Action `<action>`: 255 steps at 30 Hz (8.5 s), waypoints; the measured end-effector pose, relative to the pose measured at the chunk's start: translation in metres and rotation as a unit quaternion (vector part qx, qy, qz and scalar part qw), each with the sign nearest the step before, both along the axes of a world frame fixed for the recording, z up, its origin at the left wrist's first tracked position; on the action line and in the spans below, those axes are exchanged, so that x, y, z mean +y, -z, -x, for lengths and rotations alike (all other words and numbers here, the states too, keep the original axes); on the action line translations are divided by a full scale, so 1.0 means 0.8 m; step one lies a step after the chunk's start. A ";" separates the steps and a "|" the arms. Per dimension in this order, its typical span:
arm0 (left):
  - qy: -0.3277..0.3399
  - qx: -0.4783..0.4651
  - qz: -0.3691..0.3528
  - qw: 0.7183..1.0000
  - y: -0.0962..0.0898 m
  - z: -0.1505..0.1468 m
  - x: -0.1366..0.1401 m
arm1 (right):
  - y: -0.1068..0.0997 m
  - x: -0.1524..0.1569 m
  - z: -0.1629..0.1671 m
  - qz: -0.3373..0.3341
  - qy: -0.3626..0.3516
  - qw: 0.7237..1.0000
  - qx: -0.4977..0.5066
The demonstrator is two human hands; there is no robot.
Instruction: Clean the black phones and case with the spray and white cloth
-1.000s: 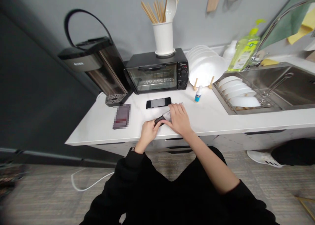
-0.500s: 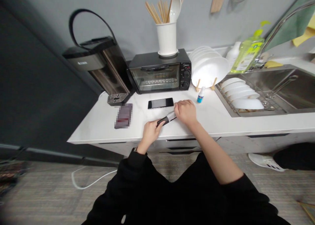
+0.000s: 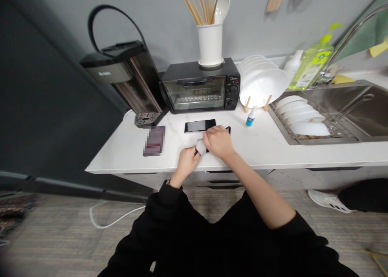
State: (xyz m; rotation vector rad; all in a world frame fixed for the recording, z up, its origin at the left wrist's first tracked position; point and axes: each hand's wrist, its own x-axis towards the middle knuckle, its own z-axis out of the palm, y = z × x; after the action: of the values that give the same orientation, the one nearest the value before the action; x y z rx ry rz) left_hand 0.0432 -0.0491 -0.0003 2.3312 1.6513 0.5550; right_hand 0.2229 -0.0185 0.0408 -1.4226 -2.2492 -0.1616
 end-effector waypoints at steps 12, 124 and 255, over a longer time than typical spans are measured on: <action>0.010 0.020 0.000 1.000 0.001 0.004 -0.002 | -0.001 -0.034 0.034 -0.015 -0.092 0.995 -0.022; -0.003 -0.012 -0.009 1.000 -0.003 -0.004 -0.002 | 0.005 -0.013 -0.001 -0.039 -0.008 0.999 0.026; -0.004 -0.027 -0.015 1.000 -0.007 -0.007 0.000 | 0.018 0.004 -0.023 -0.077 0.082 0.989 0.095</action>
State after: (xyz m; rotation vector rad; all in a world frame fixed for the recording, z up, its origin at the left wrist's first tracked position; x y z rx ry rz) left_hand 0.0489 -0.0493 0.0054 2.3108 1.6401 0.6413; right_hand 0.2409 -0.0154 0.0266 -1.4729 -1.9241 -0.2372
